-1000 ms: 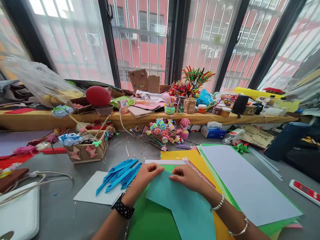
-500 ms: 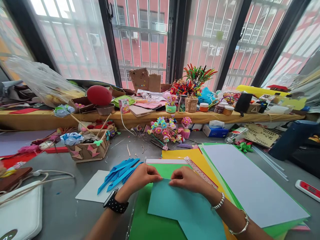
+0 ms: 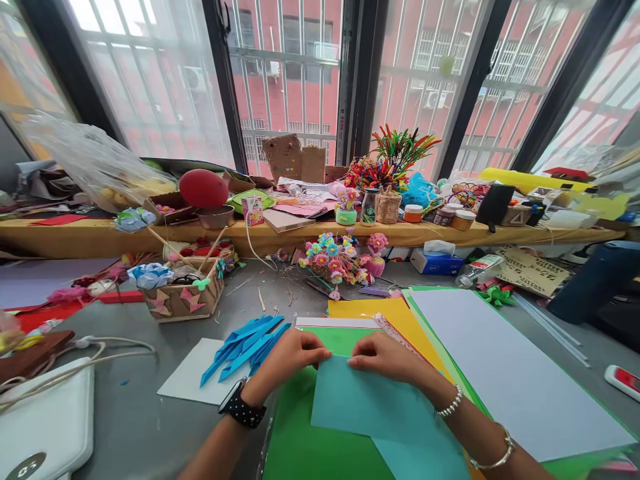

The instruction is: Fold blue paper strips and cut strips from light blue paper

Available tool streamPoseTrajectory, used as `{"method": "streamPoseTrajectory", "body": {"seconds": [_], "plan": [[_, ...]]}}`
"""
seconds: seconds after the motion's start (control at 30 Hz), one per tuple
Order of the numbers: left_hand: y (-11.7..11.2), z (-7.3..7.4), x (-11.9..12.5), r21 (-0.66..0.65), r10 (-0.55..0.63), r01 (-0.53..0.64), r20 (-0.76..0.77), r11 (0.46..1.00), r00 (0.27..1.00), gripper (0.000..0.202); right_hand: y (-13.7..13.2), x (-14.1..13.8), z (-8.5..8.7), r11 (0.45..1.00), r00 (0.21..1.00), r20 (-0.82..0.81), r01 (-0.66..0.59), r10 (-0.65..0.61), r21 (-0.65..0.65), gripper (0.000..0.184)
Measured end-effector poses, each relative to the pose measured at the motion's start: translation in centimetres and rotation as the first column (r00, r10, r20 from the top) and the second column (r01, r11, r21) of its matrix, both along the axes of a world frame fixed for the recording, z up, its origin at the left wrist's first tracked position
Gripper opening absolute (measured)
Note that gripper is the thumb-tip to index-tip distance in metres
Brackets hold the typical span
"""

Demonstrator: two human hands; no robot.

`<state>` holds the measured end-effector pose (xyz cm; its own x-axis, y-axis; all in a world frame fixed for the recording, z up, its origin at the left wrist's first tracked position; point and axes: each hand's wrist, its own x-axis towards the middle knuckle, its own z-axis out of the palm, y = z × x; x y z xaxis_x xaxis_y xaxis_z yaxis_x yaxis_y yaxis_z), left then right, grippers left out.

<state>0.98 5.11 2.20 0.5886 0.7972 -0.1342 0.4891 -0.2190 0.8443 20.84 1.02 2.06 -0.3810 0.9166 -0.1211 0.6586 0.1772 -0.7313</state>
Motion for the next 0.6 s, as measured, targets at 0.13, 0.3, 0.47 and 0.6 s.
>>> {"method": "streamPoseTrajectory", "body": {"seconds": [0.13,0.3,0.47,0.6], "plan": [[-0.3,0.0,0.3,0.007,-0.007,0.007,0.009,1.000,1.000,0.027,0.2,-1.1,0.4,1.000,1.000,-0.014,0.002,-0.002,0.027,0.021],[-0.2,-0.2,0.3,-0.008,-0.014,0.014,0.025,1.000,1.000,0.029,0.6,-1.7,0.7,1.000,1.000,-0.026,-0.007,0.007,0.026,0.019],[0.2,-0.5,0.1,-0.032,-0.036,0.037,0.033,0.999,0.999,0.031,0.6,-0.1,0.4,0.998,0.997,-0.056,-0.047,0.045,-0.039,0.021],[0.9,-0.3,-1.1,-0.029,-0.059,0.060,0.016,0.998,0.998,0.030,0.2,1.9,0.0,0.997,0.999,-0.037,-0.020,0.017,-0.073,0.023]]}}
